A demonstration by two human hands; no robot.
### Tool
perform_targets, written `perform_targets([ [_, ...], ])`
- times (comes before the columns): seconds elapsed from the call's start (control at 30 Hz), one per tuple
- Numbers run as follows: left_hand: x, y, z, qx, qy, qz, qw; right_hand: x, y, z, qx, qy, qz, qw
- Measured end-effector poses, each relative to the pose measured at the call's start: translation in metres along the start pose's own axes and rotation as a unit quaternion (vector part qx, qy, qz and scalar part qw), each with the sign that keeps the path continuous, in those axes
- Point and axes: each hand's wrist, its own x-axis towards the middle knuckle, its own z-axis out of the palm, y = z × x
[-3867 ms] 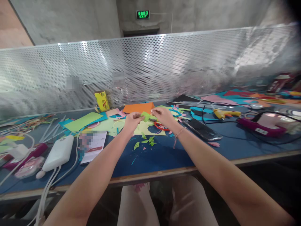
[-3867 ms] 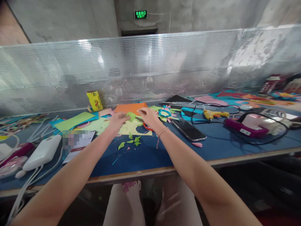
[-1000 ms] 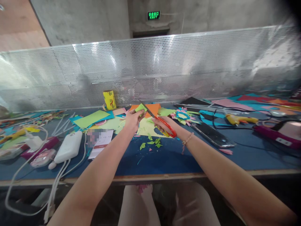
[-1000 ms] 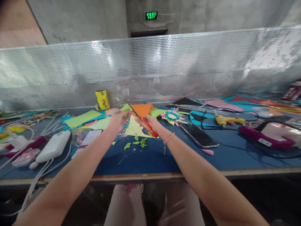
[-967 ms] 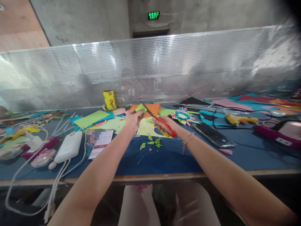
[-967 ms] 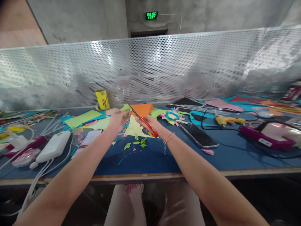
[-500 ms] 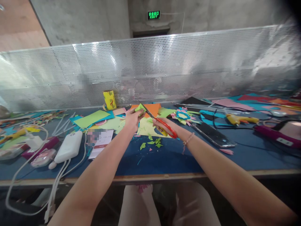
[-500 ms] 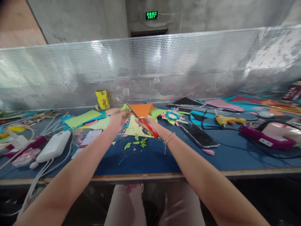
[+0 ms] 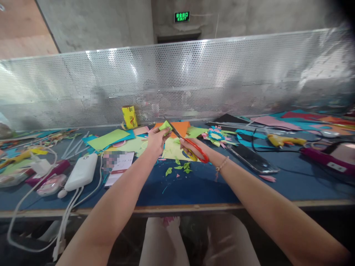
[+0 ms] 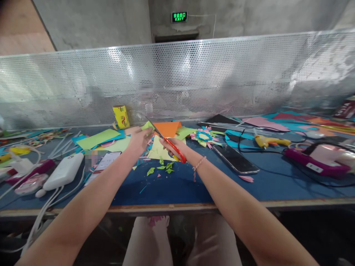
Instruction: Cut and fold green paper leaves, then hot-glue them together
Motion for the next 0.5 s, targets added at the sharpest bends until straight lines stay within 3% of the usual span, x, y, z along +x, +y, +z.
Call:
perform_targets([
  [0.3, 0.0020, 0.0011, -0.0017, 0.001, 0.008, 0.006, 1.000, 0.0046, 0.0052, 0.0050, -0.088, 0.048, 0.003, 0.995],
  [0.5, 0.0037, -0.0008, -0.0049, 0.032, 0.023, 0.017, 0.999, 0.0059, 0.0074, 0.0060, -0.094, 0.044, -0.010, 0.995],
])
